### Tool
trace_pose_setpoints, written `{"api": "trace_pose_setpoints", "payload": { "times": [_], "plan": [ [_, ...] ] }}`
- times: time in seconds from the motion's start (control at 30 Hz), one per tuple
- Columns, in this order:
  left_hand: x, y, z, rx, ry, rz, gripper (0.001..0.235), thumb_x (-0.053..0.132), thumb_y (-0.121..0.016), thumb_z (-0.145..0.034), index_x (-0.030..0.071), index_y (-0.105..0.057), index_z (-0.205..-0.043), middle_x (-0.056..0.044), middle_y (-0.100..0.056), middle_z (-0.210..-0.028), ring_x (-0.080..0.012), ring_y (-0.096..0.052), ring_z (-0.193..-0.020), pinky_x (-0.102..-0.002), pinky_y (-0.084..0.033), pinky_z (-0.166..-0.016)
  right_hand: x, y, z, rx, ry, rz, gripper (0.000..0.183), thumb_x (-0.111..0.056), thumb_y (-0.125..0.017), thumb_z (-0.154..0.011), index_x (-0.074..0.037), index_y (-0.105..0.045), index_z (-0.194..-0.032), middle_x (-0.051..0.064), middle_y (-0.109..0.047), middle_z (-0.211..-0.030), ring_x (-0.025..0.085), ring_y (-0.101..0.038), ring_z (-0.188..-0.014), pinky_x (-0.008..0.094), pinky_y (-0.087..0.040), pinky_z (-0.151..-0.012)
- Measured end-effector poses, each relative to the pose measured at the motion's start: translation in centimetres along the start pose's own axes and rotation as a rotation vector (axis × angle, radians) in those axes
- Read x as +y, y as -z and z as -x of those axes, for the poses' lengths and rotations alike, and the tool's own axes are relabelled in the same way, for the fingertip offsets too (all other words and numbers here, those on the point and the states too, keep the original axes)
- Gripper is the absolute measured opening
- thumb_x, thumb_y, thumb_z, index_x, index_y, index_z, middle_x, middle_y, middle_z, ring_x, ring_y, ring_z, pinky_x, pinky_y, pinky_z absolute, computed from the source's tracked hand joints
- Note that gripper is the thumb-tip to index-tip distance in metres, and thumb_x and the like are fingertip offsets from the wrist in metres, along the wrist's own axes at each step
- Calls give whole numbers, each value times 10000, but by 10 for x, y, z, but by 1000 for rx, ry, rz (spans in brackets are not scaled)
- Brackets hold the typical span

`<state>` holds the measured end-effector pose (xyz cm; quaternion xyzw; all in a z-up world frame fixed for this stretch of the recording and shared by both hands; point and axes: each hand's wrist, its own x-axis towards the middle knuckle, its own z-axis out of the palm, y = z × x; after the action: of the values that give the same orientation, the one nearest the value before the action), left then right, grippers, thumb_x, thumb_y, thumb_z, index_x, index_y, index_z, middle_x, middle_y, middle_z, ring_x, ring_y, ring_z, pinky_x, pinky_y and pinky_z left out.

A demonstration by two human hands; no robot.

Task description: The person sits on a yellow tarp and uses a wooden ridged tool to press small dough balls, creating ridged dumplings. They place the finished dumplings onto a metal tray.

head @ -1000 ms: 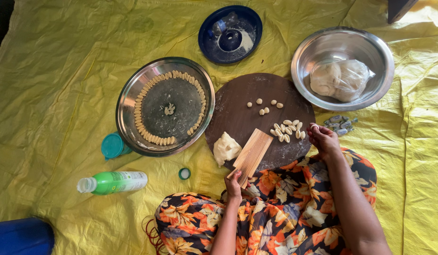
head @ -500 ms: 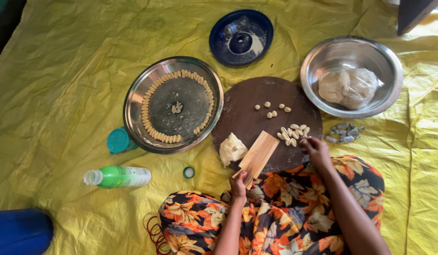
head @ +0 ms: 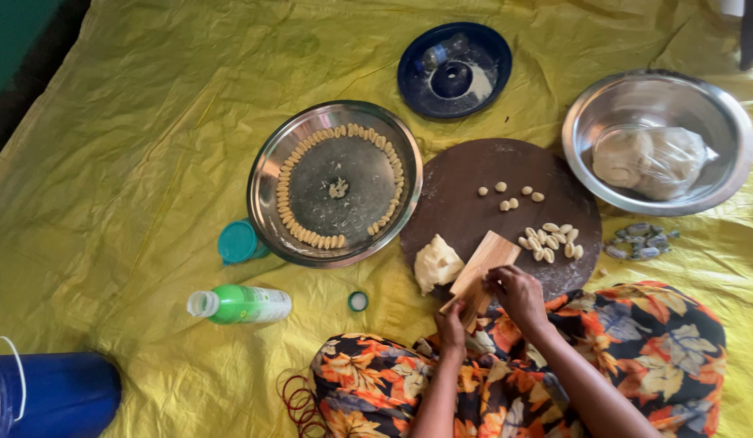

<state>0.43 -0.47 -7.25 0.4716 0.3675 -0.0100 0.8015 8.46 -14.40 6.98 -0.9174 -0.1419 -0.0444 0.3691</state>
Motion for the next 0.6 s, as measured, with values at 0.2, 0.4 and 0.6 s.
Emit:
{"api": "trace_pose_setpoints", "payload": {
  "times": [0.2, 0.4, 0.6],
  "plan": [
    [-3, 0, -1, 104, 191, -13, 466, 350, -558, -966, -7, -498, -1259, -167, -669, -1313, -274, -629, -1231, -433, -449, -1112, 5, -15, 11, -17, 70, 144, 112, -217, -800, -845, -121, -818, -898, 28, -771, -898, 186, -720, -767, 349, -598, -711],
    [1, -3, 2, 110, 140, -153, 470, 358, -569, -990, -8, -468, -1268, -140, -712, -1244, -209, -639, -1219, -344, -384, -1100, 22, -18, -15, -337, -572, -66, 295, -304, -921, -701, -96, -820, -884, 61, -806, -823, 158, -753, -731, 333, -584, -681],
    [4, -10, 4, 90, 85, 2, 307, 242, -599, -949, -12, -612, -1122, -141, -724, -1133, -230, -692, -1114, -361, -501, -1026, 42, -25, -19, -339, -595, -87, 418, -340, -951, -665, -26, -788, -887, 88, -776, -795, 178, -734, -734, 332, -576, -695]
  ]
}}
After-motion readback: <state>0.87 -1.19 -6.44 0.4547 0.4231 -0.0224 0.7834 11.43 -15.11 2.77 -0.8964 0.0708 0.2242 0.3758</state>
